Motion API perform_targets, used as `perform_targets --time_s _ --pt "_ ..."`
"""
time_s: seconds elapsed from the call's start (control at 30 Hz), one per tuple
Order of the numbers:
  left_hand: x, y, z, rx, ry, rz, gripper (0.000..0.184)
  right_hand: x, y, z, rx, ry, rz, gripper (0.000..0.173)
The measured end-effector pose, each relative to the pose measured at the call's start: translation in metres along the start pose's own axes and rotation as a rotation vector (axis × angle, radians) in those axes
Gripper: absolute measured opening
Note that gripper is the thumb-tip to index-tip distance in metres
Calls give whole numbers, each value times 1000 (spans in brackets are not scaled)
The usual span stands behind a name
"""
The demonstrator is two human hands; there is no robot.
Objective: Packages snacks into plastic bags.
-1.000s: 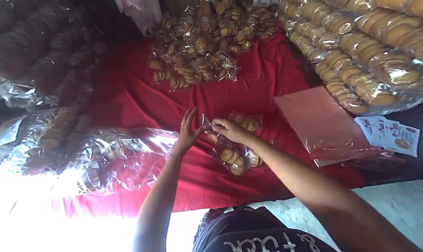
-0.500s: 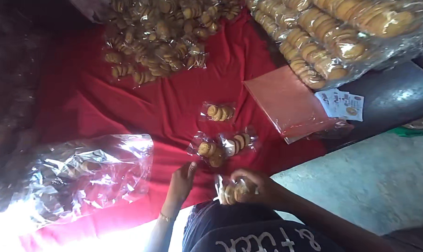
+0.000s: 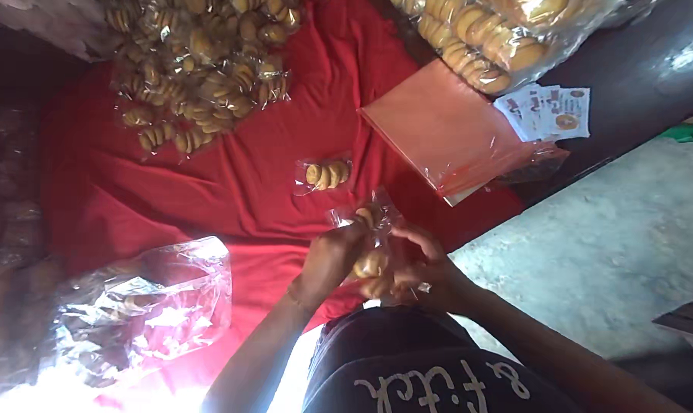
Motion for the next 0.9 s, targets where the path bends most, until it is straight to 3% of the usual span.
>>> perform_targets --time_s 0.1,0.17,0.23,0.3,0.33,0.4,0.47,0.53,0.6,0.67,0.73,0.8,0.9 --pt "-36 -31 -3 20 266 -271 25 -9 -15 38 34 -10 51 30" --pt "-43 -32 -17 62 453 -369 33 -14 -10 67 -14 -19 40 55" --pt "-40 -15 -31 91 548 -439 63 -13 -2 77 -77 7 20 85" --pt "-41 10 -38 83 500 -438 98 -12 7 79 -134 45 -10 104" --pt "-46 23 -39 52 439 -402 104 -11 12 79 -151 57 -22 107" --pt "-63 40 -40 -23 258 -252 90 -10 18 78 -179 34 -36 112" --pt "-76 44 -45 7 198 -95 63 -10 20 76 -170 19 -81 110" --pt "-79 42 -49 74 241 -53 51 -15 25 71 -106 92 -87 96" --pt "-77 41 -46 87 306 -119 49 -21 28 65 -37 150 -18 70" --pt "-59 39 -38 47 404 -277 53 -21 25 57 33 149 16 59" --pt "-32 29 -35 -30 473 -324 49 -16 20 53 88 154 14 53" --pt "-16 16 -43 -76 359 -254 36 -12 20 62 60 136 -12 51" --pt "-43 -5 -66 -156 -85 -413 60 -10 19 69 -10 104 -78 54"
Point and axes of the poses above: each hand's wrist, its own y-axis away from the middle knuckle, its own x-axis out of the back of the hand, z = x × y, the point moved 5 cm from there along -y, towards the middle knuckle, and after that the axes turned 6 degrees about z, right-handed, at the moved point
